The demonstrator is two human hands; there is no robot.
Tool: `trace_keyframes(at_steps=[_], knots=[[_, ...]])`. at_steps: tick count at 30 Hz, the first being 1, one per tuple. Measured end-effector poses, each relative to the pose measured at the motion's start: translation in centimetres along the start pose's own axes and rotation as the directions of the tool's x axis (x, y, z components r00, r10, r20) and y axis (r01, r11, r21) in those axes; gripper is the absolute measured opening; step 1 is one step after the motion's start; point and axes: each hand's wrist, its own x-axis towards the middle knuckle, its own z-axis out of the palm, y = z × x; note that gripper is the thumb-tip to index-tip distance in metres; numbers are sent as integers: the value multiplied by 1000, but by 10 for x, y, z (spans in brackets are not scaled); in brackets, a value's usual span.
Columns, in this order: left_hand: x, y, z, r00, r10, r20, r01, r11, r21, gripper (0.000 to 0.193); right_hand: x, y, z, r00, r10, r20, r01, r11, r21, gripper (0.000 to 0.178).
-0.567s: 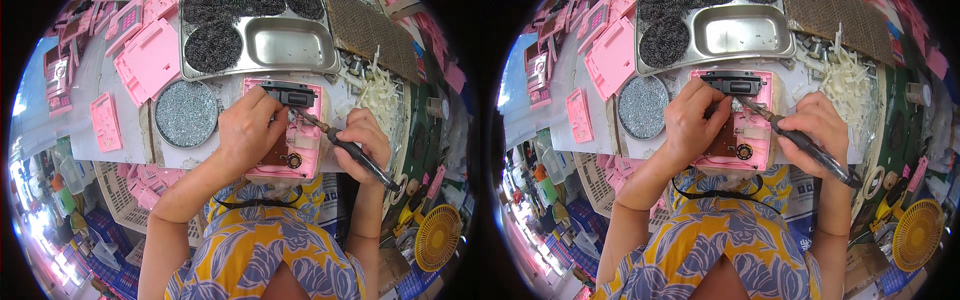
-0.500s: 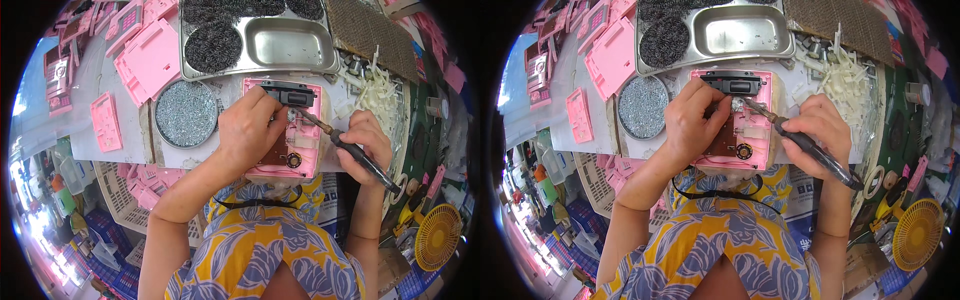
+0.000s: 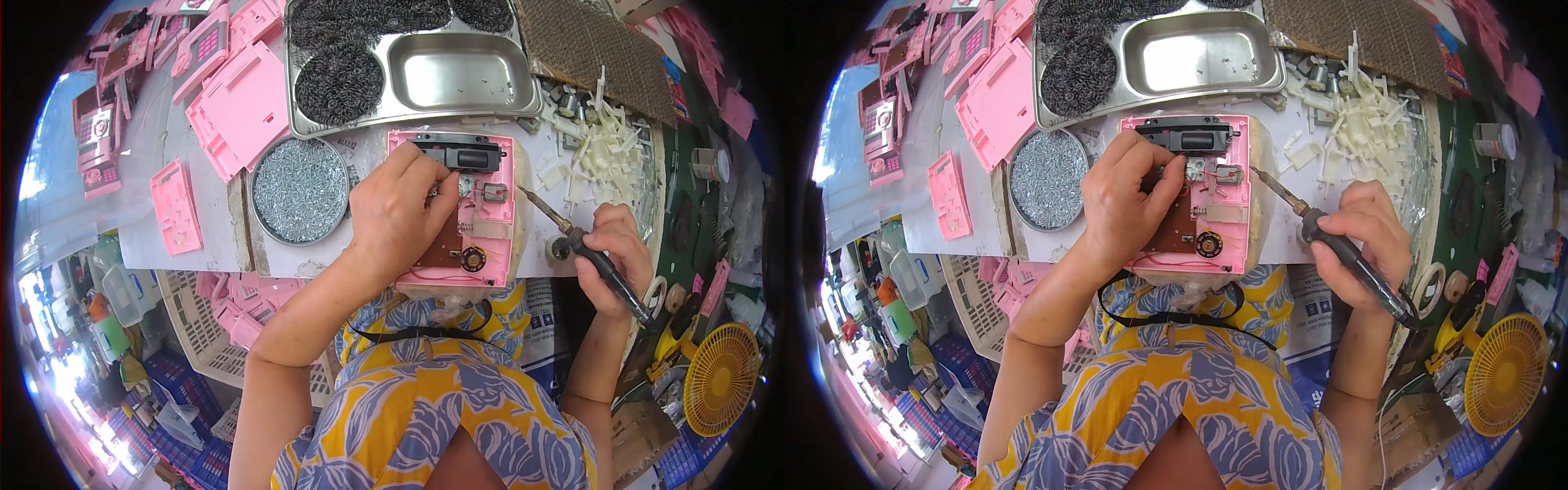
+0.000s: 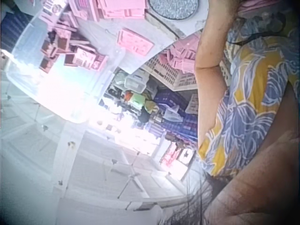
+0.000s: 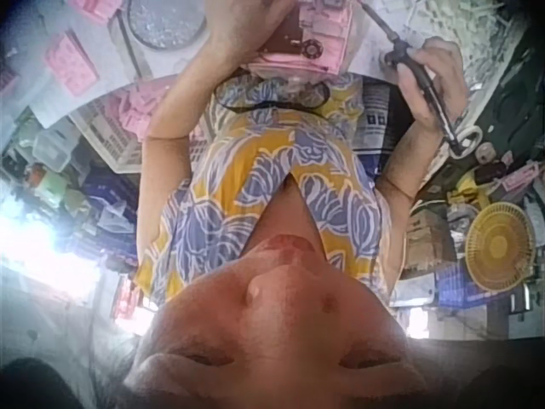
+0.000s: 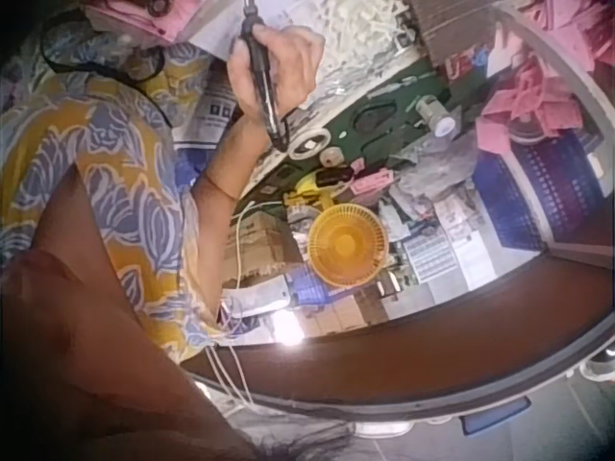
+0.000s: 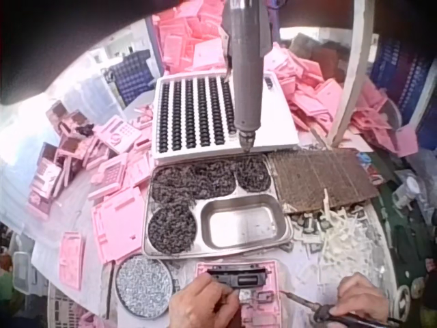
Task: Assembling internal components and securing the casing of pink electronic devices using a soldering iron and an electric screwdriver.
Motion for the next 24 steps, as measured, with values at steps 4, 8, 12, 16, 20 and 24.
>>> trace_keyframes(at_steps=[4,8,12,16,20,24], knots=[[0,1,-1,1000,-3,9,3,1000,4,11,0,1,-2,1000,-5,-9,5,1000,-5,31],[0,2,-2,999,-24,20,24,1000,6,10,1,2,-3,1000,-14,-15,14,1000,-11,30],[-2,4,-8,1000,-14,2,14,1000,27,13,2,-2,-5,1000,-6,-27,5,1000,-21,30],[-5,31,-42,999,36,9,-36,999,-9,21,-8,-6,-20,999,-10,-52,7,999,-50,32],[-13,46,-44,931,177,318,-151,983,-105,28,-10,-9,-23,997,-12,-74,8,999,-49,36],[-13,46,-16,789,255,559,-268,962,-59,27,-1,-14,-18,997,-44,-57,41,998,-53,33]])
